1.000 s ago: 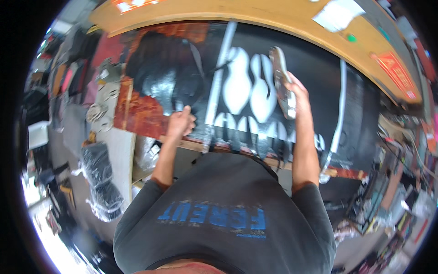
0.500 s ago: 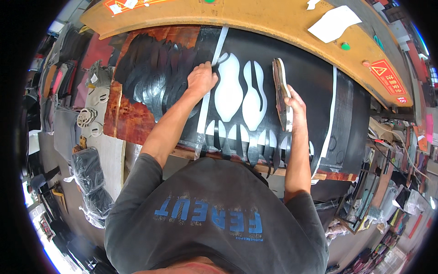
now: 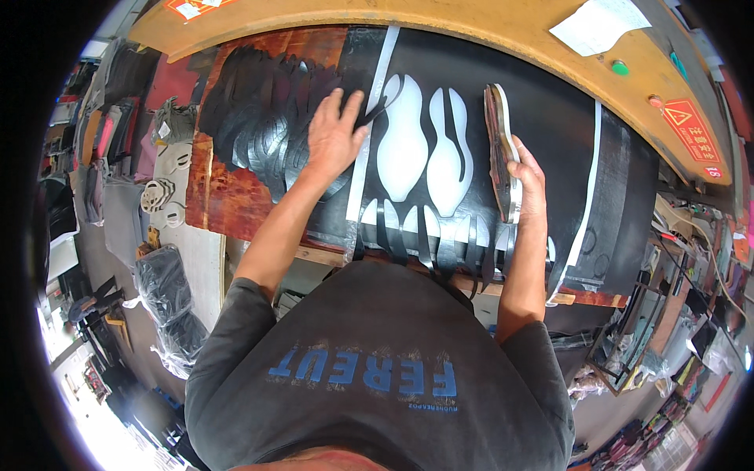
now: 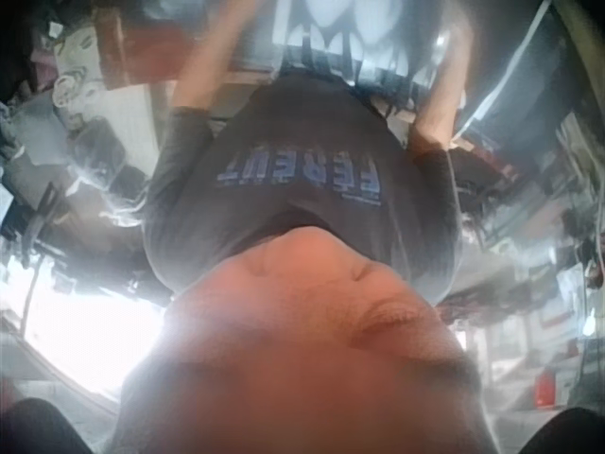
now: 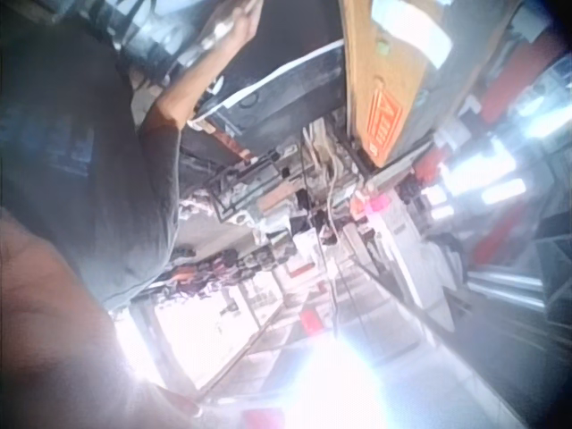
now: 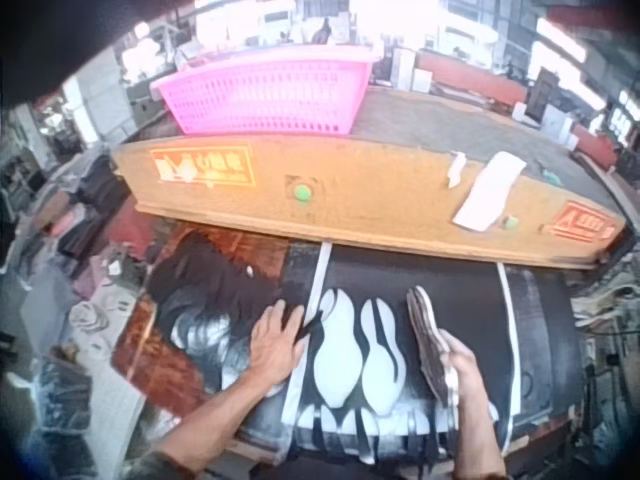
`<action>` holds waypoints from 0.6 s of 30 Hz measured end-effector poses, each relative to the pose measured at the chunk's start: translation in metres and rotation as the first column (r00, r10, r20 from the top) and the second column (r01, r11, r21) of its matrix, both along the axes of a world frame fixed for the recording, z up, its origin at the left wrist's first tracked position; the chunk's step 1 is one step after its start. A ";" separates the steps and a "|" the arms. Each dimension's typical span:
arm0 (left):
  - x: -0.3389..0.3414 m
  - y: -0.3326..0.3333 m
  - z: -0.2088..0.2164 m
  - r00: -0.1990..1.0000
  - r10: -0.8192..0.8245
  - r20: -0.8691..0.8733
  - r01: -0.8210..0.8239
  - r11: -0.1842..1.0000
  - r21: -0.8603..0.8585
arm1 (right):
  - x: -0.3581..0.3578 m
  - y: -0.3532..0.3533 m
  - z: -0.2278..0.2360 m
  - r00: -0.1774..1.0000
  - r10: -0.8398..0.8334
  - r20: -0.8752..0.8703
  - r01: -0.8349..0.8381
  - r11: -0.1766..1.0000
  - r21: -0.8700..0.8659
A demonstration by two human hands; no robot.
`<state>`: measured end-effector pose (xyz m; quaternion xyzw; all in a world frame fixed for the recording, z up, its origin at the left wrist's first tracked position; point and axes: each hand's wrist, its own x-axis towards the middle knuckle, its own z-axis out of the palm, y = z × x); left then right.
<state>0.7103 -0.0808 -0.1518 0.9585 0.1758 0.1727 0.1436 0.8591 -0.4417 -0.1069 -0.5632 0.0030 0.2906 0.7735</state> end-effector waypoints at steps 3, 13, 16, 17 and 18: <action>0.019 -0.021 0.001 0.998 -0.016 -0.067 0.026 0.988 0.155 | 0.001 -0.001 0.000 0.999 0.033 0.022 -0.033 0.999 0.003; 0.074 -0.041 0.033 0.990 -0.113 -0.090 0.128 0.973 0.192 | 0.004 -0.004 -0.004 1.000 0.011 0.007 -0.011 1.000 -0.016; 0.081 -0.043 0.034 0.946 -0.109 -0.304 0.156 0.978 0.135 | 0.006 -0.003 -0.004 0.999 0.028 0.020 -0.028 1.000 0.010; 0.081 -0.040 0.033 0.944 -0.108 -0.312 0.136 0.988 0.069 | 0.005 -0.003 -0.004 0.999 0.033 0.021 -0.033 0.999 0.010; 0.079 -0.038 0.032 0.931 -0.097 -0.353 0.106 0.994 0.005 | 0.006 -0.003 -0.003 0.999 0.038 0.028 -0.038 0.999 0.008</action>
